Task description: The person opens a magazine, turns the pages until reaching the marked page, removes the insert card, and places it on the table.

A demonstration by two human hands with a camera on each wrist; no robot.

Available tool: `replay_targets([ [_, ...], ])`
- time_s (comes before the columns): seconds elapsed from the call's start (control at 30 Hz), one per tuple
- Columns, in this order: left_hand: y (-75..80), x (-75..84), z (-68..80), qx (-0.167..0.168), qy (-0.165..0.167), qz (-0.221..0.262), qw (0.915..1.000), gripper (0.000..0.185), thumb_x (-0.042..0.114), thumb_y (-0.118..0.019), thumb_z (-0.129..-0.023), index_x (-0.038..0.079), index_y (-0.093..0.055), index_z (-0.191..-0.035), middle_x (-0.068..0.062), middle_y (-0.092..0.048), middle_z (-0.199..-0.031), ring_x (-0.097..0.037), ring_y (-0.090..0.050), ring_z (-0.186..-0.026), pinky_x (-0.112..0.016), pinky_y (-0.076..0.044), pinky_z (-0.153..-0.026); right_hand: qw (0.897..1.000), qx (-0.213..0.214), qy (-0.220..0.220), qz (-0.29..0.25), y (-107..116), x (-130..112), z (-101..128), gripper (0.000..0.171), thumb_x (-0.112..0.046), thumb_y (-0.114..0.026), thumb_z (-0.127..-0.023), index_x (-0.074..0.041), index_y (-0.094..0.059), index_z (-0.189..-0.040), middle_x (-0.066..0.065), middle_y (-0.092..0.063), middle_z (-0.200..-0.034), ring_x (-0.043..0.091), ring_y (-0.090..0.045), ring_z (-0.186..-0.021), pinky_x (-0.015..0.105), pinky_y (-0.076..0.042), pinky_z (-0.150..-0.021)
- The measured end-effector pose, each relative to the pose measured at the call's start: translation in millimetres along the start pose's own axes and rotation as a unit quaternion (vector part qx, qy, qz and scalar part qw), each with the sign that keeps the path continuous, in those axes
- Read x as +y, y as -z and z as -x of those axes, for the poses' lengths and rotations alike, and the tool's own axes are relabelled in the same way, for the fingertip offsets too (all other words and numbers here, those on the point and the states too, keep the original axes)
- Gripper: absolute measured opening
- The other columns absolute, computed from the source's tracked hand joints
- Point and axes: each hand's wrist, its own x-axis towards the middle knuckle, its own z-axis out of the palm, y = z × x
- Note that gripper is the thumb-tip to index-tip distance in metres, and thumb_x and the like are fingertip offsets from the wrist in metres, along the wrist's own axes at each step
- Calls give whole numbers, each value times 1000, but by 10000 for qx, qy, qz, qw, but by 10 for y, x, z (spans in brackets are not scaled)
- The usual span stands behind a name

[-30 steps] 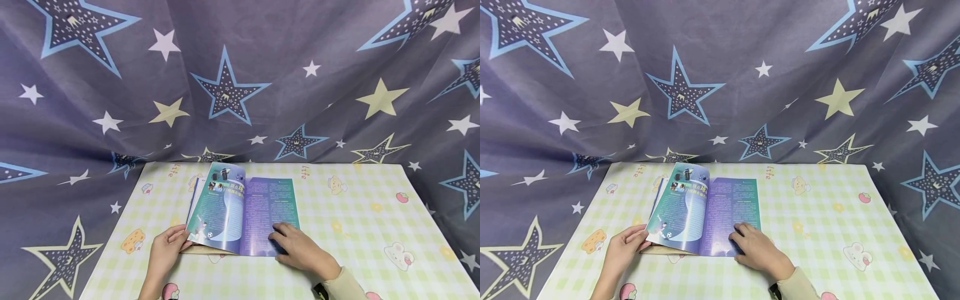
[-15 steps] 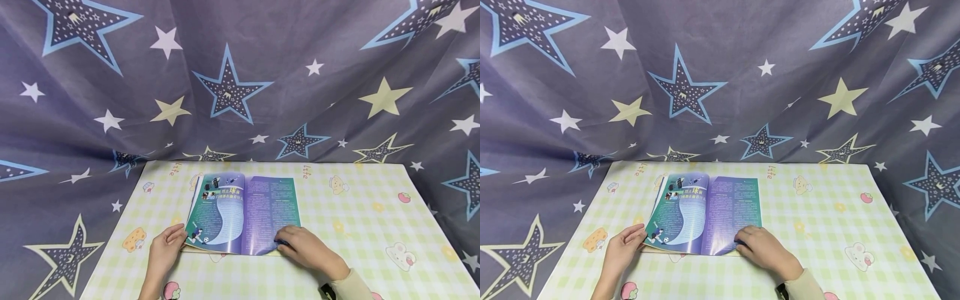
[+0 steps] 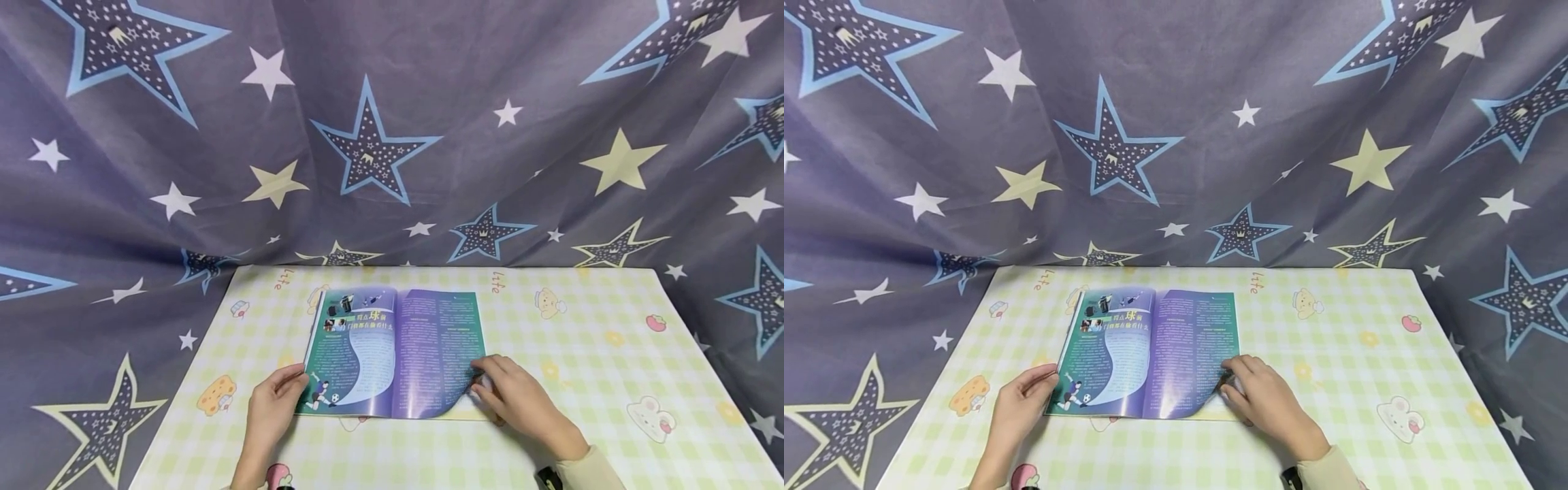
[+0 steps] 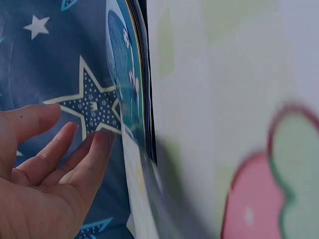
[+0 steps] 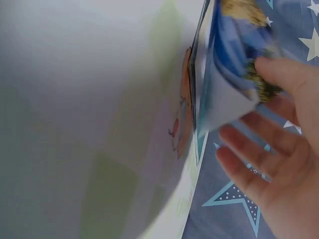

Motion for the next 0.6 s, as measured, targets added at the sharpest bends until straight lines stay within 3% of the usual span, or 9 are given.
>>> replay_targets([
  [0.13,-86,60,0,-216,-217,147,9994,29,15,-67,-97,1,-68,-123,-15,-70,-118,-25,-68,-107,-15,-54,-82,9966,530,-629,38,-29,-23,-27,40,-28,-80,-88,-7,-60,-115,4,-62,-102,8,-50,-75,26,-50,-59],
  [0.27,-210,145,-1,-452,-423,406,9973,29,12,-68,-96,1,-69,-122,-14,-71,-116,-23,-69,-107,-15,-54,-81,9913,621,-1149,-170,-49,-87,-95,34,-27,-82,-86,-12,-54,-96,1,-55,-85,6,-42,-64,23,-41,-51],
  [0.33,-287,203,-9,-594,-558,605,9948,29,13,-70,-95,-1,-69,-121,-15,-71,-115,-22,-69,-106,-16,-54,-82,9923,606,-1037,-299,-68,-123,-126,31,-25,-82,-86,-13,-54,-93,-2,-55,-84,7,-44,-63,22,-41,-51],
  [0.4,-376,266,-14,-765,-740,839,9908,28,12,-71,-95,-3,-69,-119,-16,-71,-113,-24,-69,-105,-17,-54,-83,9943,649,-738,-415,-87,-166,-152,27,-22,-82,-86,-13,-57,-94,-2,-60,-91,10,-54,-69,24,-48,-55],
  [0.5,-518,353,-11,-1081,-985,1176,9822,30,11,-71,-94,-6,-68,-118,-18,-71,-112,-25,-70,-104,-20,-55,-87,9956,739,-282,-493,-114,-220,-195,23,-19,-80,-88,-12,-60,-98,3,-65,-108,18,-65,-92,33,-58,-71],
  [0.6,-646,420,11,-1343,-1056,1364,9758,31,12,-72,-94,-6,-68,-118,-15,-72,-111,-24,-70,-102,-21,-55,-87,9954,701,-35,-649,-131,-260,-240,20,-17,-77,-90,-13,-61,-100,8,-64,-121,23,-64,-111,39,-58,-83],
])
